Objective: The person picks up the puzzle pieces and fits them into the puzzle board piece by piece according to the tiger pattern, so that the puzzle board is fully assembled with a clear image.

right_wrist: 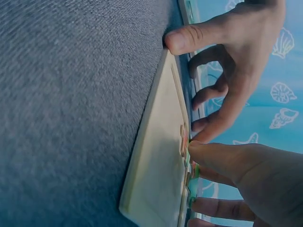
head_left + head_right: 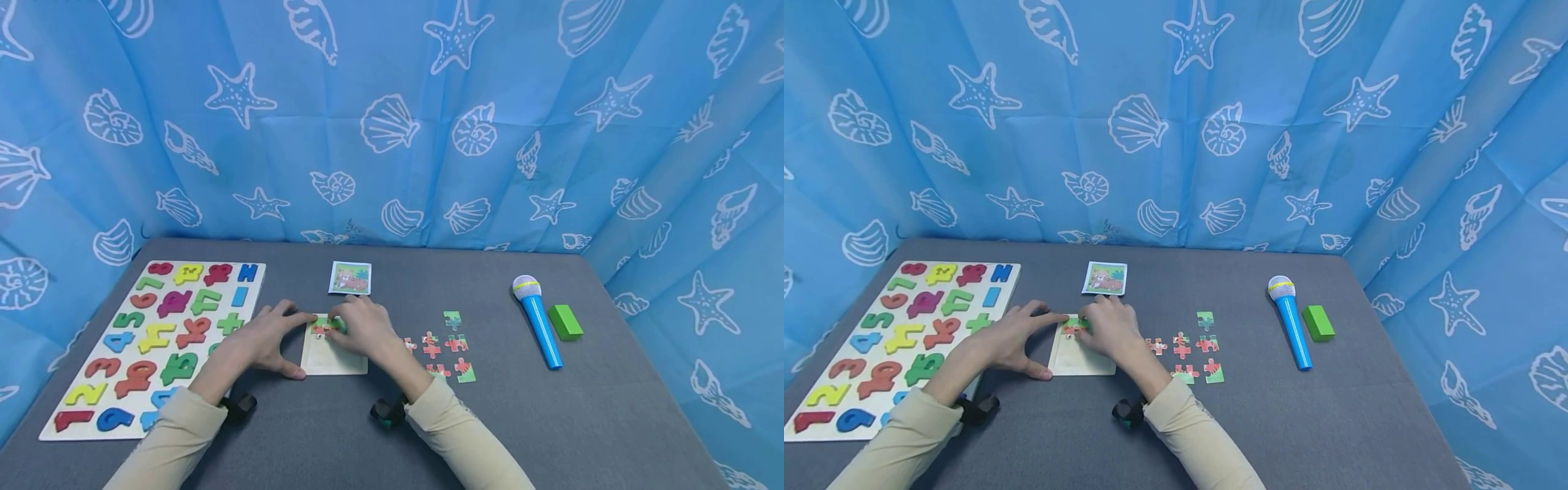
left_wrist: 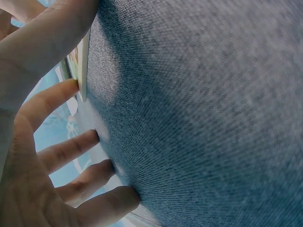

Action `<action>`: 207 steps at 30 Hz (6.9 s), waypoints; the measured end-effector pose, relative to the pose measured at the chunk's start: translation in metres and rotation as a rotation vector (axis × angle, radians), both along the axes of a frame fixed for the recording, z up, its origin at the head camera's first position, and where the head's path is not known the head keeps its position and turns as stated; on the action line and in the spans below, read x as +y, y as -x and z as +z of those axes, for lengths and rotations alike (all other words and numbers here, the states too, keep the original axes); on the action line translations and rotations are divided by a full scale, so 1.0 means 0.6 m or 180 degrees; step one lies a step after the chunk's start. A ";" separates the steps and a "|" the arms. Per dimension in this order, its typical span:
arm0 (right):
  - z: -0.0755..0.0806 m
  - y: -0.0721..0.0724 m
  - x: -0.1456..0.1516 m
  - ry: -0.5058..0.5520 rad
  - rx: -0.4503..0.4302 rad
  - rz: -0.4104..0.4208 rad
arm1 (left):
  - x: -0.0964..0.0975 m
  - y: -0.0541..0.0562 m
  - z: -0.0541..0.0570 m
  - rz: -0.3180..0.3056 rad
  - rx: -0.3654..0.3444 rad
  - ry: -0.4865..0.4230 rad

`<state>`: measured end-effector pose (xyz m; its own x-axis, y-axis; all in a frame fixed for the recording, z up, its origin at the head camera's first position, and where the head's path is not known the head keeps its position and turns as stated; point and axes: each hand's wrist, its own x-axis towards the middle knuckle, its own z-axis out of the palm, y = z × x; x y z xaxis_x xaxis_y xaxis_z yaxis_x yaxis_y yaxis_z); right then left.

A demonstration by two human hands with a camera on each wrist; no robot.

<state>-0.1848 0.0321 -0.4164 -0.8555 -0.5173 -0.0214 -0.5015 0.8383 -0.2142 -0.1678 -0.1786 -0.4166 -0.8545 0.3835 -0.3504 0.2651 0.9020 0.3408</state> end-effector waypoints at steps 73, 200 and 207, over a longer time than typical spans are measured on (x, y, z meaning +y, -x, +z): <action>-0.012 0.008 -0.005 0.0162 -0.0245 -0.0065 | 0.005 -0.001 0.004 -0.0064 -0.0055 0.0097; 0.046 0.006 0.123 0.0341 0.0036 -0.0053 | 0.003 0.001 0.003 -0.0036 -0.0040 0.0106; 0.040 0.000 0.088 0.0388 0.0004 0.0075 | 0.003 0.002 0.004 -0.0036 -0.0066 0.0107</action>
<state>-0.1848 0.0848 -0.3923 -0.8430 -0.5361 0.0439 -0.5211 0.7939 -0.3132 -0.1689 -0.1766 -0.4141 -0.8426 0.3808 -0.3809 0.2685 0.9100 0.3159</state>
